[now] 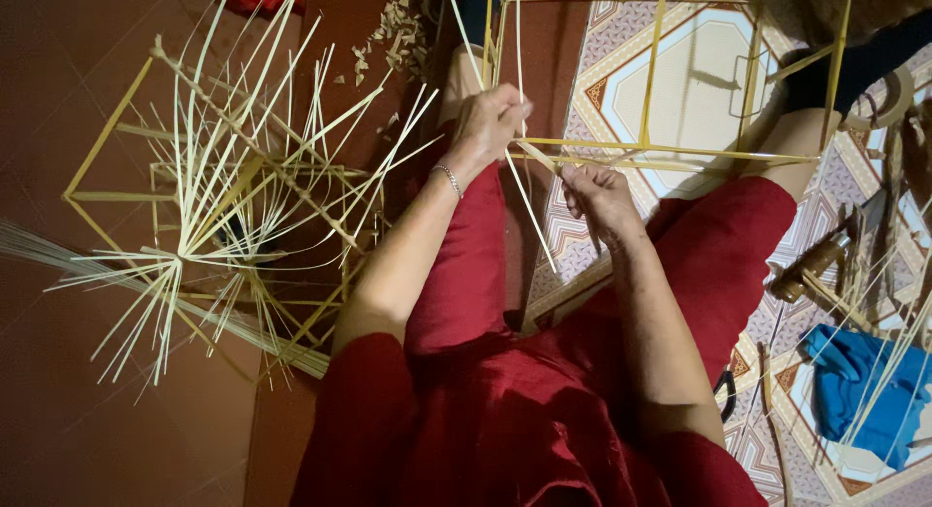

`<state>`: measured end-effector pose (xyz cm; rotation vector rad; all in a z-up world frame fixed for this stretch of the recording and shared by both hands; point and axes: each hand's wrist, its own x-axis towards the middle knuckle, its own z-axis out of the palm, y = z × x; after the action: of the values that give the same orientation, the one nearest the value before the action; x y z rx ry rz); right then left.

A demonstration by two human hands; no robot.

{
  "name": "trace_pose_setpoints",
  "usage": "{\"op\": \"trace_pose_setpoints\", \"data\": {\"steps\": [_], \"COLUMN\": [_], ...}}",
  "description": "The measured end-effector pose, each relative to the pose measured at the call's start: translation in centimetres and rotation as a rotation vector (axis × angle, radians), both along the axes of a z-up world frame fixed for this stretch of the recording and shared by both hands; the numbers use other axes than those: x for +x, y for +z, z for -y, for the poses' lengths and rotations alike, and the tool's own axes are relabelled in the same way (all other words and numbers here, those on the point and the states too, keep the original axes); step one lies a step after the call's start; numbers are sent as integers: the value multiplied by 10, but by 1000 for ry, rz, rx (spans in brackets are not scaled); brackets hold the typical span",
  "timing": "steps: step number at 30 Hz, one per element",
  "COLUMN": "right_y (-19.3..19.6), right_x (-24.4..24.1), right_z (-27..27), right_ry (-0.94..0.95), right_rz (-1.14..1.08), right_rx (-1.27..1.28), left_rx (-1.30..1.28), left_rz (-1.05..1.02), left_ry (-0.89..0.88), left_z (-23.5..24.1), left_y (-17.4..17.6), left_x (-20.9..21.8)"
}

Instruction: The person weaves thin bamboo strips into a geometric frame structure. They thread the strips through the frame, adjust the weave, and occasionally use a wooden mallet to tighten the connections.

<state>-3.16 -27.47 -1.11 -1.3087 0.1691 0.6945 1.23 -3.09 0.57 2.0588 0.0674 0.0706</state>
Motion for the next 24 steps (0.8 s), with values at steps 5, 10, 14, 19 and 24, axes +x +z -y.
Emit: {"op": "trace_pose_setpoints", "data": {"steps": [5,10,14,19,24], "right_y": [29,57,62,61,73], "right_x": [4,14,32,55,62], "right_z": [-9,-25,-35,-46,-55], "right_ry": [-101,-215,-240,-211,-201], "right_rz": [-138,-128,-146,-142,-235], "right_rx": [256,383,431,435,443], "left_rx": [-172,-69,20,-47,-47], "left_rz": [47,-191,-225,-382,-315], "left_ry": [-113,-125,-188,-249,-223], "left_z": [-5,-8,-12,-18,-11], "left_y": [-13,-2,14,34,31], "left_x": [-5,-4,-6,-5,-7]}}
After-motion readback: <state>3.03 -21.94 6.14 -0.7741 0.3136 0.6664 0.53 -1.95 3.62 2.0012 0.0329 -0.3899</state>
